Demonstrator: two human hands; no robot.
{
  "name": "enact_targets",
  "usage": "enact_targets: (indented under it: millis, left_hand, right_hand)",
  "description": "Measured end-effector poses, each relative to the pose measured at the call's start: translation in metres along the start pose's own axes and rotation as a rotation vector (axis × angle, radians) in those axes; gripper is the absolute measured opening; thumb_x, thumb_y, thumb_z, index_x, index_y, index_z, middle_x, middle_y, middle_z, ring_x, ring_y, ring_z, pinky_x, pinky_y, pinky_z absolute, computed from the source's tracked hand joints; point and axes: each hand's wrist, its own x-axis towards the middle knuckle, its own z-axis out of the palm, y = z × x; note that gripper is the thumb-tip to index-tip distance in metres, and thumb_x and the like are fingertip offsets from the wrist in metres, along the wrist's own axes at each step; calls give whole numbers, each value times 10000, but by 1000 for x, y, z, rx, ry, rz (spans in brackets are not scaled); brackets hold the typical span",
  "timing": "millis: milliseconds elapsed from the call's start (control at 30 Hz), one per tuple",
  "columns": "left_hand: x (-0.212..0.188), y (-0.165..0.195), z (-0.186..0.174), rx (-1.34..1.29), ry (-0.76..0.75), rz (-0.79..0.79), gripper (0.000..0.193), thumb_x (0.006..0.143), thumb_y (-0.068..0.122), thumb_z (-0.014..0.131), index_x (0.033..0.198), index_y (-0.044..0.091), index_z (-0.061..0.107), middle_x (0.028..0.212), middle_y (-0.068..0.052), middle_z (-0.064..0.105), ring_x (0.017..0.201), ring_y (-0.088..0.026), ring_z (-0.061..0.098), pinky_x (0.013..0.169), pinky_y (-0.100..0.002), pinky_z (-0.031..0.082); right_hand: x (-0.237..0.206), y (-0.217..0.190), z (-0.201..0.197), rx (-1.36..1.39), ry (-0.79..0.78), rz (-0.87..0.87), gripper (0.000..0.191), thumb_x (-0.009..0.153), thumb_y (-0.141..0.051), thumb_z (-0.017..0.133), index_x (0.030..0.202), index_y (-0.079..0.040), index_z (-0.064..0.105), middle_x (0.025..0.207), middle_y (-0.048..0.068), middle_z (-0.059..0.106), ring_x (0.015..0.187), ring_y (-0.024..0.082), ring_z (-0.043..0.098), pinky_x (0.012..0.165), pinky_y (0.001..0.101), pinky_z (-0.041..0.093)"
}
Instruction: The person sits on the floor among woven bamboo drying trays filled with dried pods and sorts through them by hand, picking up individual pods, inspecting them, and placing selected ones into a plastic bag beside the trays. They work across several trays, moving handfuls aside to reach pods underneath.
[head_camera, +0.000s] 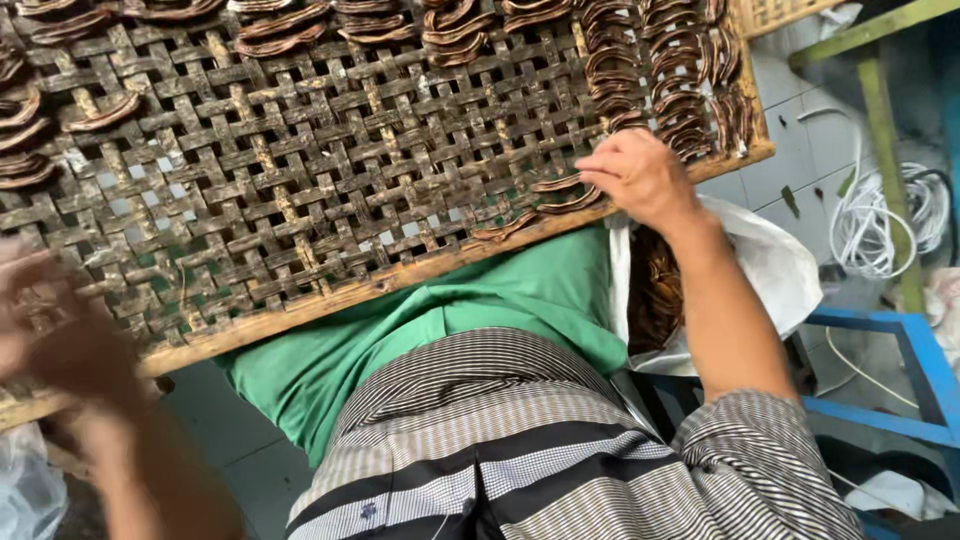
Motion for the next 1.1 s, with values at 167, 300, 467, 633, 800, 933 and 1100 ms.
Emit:
enact_targets:
  millis: [167,300,467,633,800,933,1100]
  left_hand:
    - [-15,133,101,-514,-530,348,147,941,140,738,1086,142,755,973,-30,708,914,-245,633,811,-437,459]
    - [-40,216,146,-535,-795,460,191,934,317,735,1006,141,726,940,-53,664,960,-259,591,853,-449,429]
    - [-36,248,155,-496,-943,400,288,867,386,713,893,100,696,923,-90,649,950,-290,602,786,-465,417]
    - [-41,236,160,-342,-926,581,179,910,280,694,901,101,682,953,-83,641,972,-269,600,808,-441,437]
    - [-36,234,153,-517,-720,342,104,913,162,695,921,68,650,925,-112,634,898,-298,624,772,-447,488]
    - [-29,228,147,-1086,-736,-341,75,1011,89,604,1055,33,580,965,-103,687,844,-231,684,745,-368,571]
    - [-28,214,171,-1615,-886,-1066,95,1053,108,544,1029,19,525,1028,-127,691,850,-190,739,776,-327,639]
  right_hand:
    - [-3,-3,26,-37,21,-85,163,882,-203,833,1028,-135,806,988,41,686,952,260,614,850,390,530]
    - [-3,-2,33,-56,38,-98,107,907,-192,814,987,-125,791,963,24,687,925,246,599,839,403,518]
    - [2,7,49,-1,342,16,37,1118,-114,593,1124,-78,591,1078,55,692,1010,216,639,861,352,541]
    - [-16,47,36,944,626,243,152,1227,-146,493,1337,-48,459,1080,59,652,919,146,629,877,272,545]
    - [-43,60,13,722,551,328,162,1148,-104,688,1092,-21,560,888,27,499,776,125,447,748,229,426]
    - [-44,54,1,76,292,229,150,1022,-65,752,1168,-97,757,1094,64,666,976,203,659,862,322,539]
    - [-34,45,1,-215,216,4,276,852,19,722,1069,-141,781,1145,88,667,1031,316,628,884,395,539]
